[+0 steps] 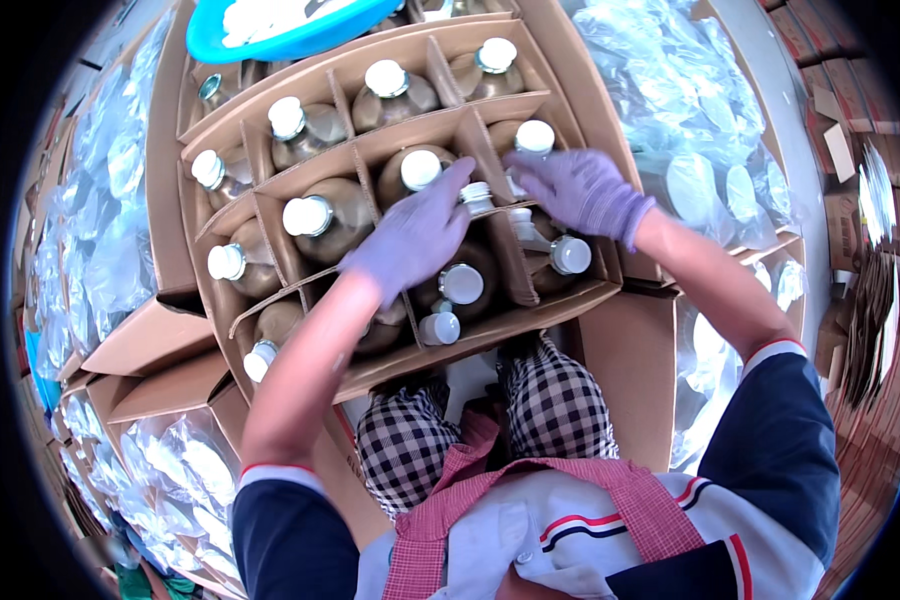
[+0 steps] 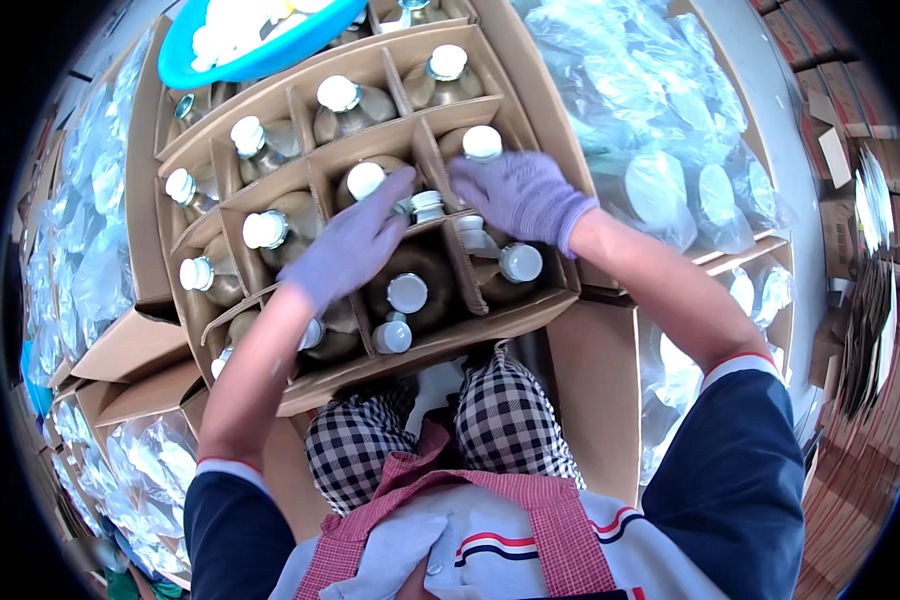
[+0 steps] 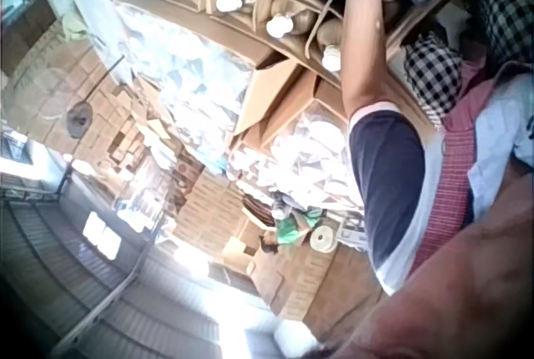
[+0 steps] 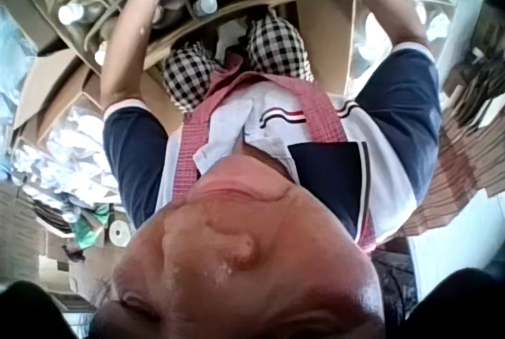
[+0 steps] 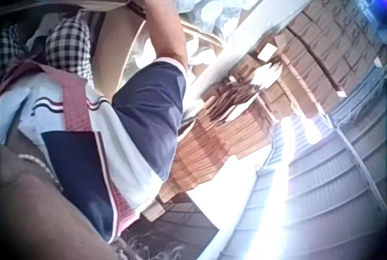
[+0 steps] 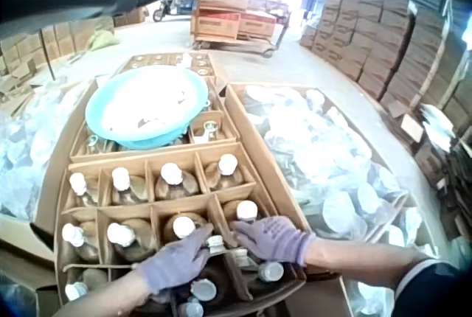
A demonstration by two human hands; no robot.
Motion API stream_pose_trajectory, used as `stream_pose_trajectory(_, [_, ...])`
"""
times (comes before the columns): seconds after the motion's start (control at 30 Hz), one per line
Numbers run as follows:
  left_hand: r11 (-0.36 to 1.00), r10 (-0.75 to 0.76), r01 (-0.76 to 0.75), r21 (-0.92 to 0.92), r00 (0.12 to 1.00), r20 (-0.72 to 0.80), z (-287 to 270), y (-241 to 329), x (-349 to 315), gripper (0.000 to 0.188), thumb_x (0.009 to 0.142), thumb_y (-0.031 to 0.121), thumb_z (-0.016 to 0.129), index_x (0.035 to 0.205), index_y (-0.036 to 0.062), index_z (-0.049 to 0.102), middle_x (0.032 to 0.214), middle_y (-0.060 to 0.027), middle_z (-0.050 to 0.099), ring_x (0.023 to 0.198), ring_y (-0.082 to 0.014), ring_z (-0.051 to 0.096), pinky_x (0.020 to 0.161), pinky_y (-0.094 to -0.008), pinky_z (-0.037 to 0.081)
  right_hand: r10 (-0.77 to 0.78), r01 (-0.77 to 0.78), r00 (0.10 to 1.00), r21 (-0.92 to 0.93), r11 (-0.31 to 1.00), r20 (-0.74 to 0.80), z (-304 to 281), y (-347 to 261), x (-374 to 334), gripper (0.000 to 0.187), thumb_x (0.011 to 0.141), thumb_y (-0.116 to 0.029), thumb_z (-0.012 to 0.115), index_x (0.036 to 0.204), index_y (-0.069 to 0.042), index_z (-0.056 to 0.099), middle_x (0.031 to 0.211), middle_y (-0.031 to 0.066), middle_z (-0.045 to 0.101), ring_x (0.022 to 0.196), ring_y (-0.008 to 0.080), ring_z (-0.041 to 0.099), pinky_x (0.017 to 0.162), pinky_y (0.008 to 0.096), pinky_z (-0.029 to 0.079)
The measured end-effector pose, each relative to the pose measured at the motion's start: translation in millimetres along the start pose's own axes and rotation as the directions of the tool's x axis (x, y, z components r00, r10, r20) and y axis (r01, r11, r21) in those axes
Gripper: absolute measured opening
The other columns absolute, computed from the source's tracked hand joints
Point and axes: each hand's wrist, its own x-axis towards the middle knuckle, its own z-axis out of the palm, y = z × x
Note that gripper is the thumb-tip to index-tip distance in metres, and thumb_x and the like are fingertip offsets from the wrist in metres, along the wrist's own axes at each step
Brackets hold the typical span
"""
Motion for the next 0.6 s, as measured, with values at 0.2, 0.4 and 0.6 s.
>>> stream_pose_trajectory(0.2, [0.901, -0.072, 0.064, 0.429, 0.997, 0.002, 51, -13, 61, 0.040, 0.089, 0.020, 0.055, 0.124, 0.0028, 0.049, 0.117, -0.0202, 0.056, 0.111, -0.0398, 0.054, 0.096, -0.0453, 0.043, 0.091, -0.106, 0.994, 0.268, 0.957, 0.068, 51, 26, 8, 0.047, 0.093, -0.043, 0.047, 0.129, -0.012, 0.050, 0.111, 0.0196, 0.065, 0.104, 0.0413, 0.059, 0.092, 0.0465, 0.045])
stream_pose_trajectory(0.4, [0.670, 0.638, -0.088, 0.737, 0.575, -0.512, -86, 30, 35, 0.044, 0.085, 0.024, 0.068, 0.120, 0.0025, 0.053, 0.112, -0.0182, 0.060, 0.101, -0.0300, 0.059, 0.084, -0.0397, 0.048, 0.057, 0.199, 0.876, 0.467, 0.862, -0.478, -64, -25, 28, 0.038, 0.088, -0.038, 0.060, 0.114, -0.011, 0.056, 0.098, 0.0186, 0.066, 0.093, 0.0372, 0.063, 0.080, 0.0450, 0.050])
stream_pose_trajectory(0.6, [0.565, 0.344, -0.257, 0.784, 0.937, 0.059, 17, -2, -92, 0.012, 0.063, 0.023, 0.064, 0.059, 0.0113, 0.061, 0.060, -0.0066, 0.055, 0.061, -0.0257, 0.057, 0.065, -0.0410, 0.046, -0.407, 0.347, 0.911, -0.410, 0.843, -0.066, -15, 21, -63, 0.011, 0.084, -0.015, 0.054, 0.093, -0.014, 0.060, 0.077, 0.0068, 0.059, 0.073, 0.0283, 0.061, 0.068, 0.0393, 0.048])
